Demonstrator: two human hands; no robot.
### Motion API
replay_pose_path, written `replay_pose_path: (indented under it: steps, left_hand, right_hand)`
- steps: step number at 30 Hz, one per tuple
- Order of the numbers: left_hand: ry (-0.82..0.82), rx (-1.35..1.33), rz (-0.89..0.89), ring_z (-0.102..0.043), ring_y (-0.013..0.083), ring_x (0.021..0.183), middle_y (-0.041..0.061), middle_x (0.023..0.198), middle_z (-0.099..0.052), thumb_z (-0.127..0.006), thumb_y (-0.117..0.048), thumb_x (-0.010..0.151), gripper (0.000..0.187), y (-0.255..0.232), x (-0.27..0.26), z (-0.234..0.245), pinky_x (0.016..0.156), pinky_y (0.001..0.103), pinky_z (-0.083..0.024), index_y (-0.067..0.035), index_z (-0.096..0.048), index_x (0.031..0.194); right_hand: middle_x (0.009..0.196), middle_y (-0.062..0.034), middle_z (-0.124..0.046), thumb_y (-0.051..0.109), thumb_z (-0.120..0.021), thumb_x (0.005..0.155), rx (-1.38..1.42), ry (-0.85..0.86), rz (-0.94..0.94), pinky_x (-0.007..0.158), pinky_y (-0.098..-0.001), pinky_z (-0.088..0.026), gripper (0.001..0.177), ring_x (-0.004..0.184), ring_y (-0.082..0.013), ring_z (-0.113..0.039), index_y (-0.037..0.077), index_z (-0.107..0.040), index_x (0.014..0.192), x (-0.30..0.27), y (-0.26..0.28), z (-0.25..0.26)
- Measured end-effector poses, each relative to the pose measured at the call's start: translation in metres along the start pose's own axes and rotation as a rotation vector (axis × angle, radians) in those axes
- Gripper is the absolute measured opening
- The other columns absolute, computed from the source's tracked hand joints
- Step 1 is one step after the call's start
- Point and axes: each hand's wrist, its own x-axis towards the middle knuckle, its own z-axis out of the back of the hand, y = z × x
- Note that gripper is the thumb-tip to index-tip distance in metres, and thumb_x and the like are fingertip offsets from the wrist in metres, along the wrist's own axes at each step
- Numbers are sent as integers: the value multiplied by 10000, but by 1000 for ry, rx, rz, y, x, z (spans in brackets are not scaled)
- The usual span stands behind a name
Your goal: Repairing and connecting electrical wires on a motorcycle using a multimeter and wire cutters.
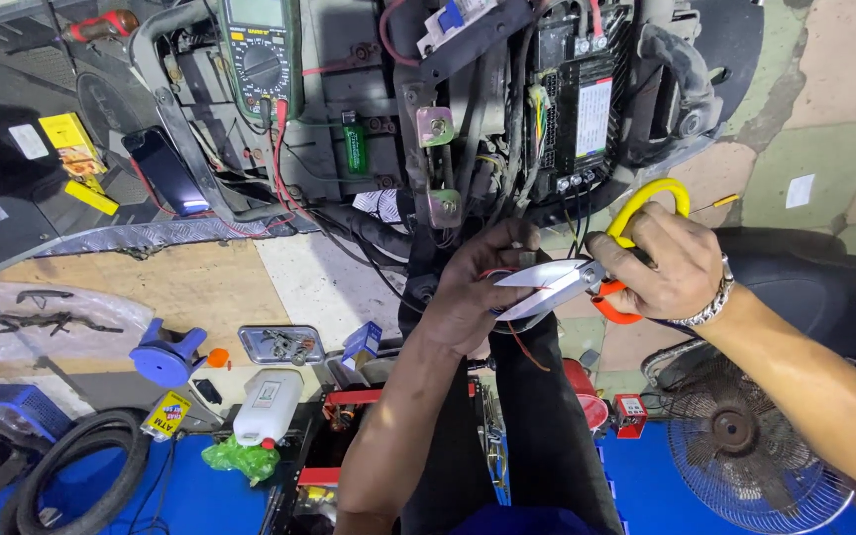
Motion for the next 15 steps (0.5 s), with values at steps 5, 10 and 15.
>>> replay_pose_path:
  steps: [5, 10, 15]
  left_hand:
    - [28, -30, 11, -745, 156, 826, 179, 959, -742, -759, 12, 801, 453, 11, 4, 16, 711, 231, -607, 58, -567, 1209]
    - [10, -39, 12, -739, 182, 806, 208, 929, -732, -743, 29, 796, 452, 11, 4, 19, 684, 238, -591, 87, -576, 1212]
    - [-32, -26, 9, -731, 155, 757, 167, 890, -740, -750, -11, 795, 432, -8, 5, -11, 626, 195, -556, 62, -613, 1197]
  right_hand:
    - [765, -128, -445, 494, -442, 1021, 19, -5, -29, 557, -385, -519, 545, 656, -337, -575, 42, -745, 994, -6, 1, -3]
    - [757, -124, -445, 498, -445, 1021, 27, -35, -61, 551, -386, -516, 549, 634, -324, -565, 39, -743, 972, -6, 6, -8]
    - [739, -112, -460, 509, -493, 999, 40, -71, -129, 566, -395, -530, 540, 613, -314, -561, 40, -755, 947, -26, 17, -23]
